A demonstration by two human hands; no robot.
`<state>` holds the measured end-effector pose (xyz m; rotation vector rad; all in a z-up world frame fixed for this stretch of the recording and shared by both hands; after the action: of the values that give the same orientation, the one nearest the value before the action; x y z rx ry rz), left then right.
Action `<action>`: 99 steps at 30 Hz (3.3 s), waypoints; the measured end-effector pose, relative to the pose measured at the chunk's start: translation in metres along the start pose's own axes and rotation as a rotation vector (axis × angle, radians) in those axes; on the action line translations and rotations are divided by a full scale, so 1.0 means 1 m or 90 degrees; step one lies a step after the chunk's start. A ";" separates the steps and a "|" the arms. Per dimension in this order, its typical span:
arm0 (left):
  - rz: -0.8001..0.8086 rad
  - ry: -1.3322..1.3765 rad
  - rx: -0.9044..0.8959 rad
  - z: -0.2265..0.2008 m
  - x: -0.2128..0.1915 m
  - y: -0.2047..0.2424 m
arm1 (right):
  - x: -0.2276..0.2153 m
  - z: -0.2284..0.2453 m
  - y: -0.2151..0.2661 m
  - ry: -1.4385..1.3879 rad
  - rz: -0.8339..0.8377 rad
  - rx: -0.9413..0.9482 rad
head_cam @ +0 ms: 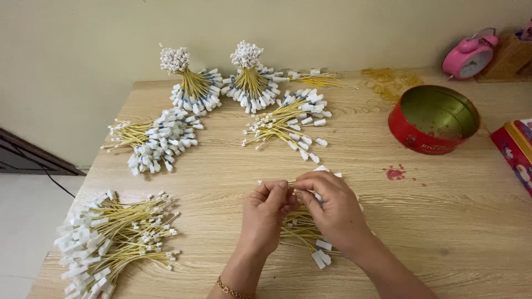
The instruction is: Sorting and inspecting individual electronic wires from bundles at a desk.
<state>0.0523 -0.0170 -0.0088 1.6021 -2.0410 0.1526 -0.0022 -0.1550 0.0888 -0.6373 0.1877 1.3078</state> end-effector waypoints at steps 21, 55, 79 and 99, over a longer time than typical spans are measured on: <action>0.070 -0.116 0.125 -0.010 0.007 0.012 | 0.000 -0.018 -0.003 -0.107 0.059 0.080; -0.036 -0.767 0.099 -0.058 -0.058 -0.022 | -0.117 -0.156 -0.016 0.446 -0.014 0.254; -0.115 -1.053 0.504 -0.066 -0.002 -0.178 | -0.087 -0.159 -0.008 -0.146 -0.078 0.286; -0.033 -0.390 0.208 -0.059 0.006 -0.067 | -0.038 -0.086 0.004 -0.520 0.011 0.261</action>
<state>0.1337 -0.0173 0.0285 2.0943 -2.5234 -0.0366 0.0025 -0.2318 0.0353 0.2668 -0.2094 1.3958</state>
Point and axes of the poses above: each hand's wrist, its own y-axis away from the middle knuckle, its own x-axis out of the palm, z = x × y, the point moved 6 cm from there along -y, towards the middle knuckle, and after that the axes turned 7 degrees about -y, right-handed, at the moved point
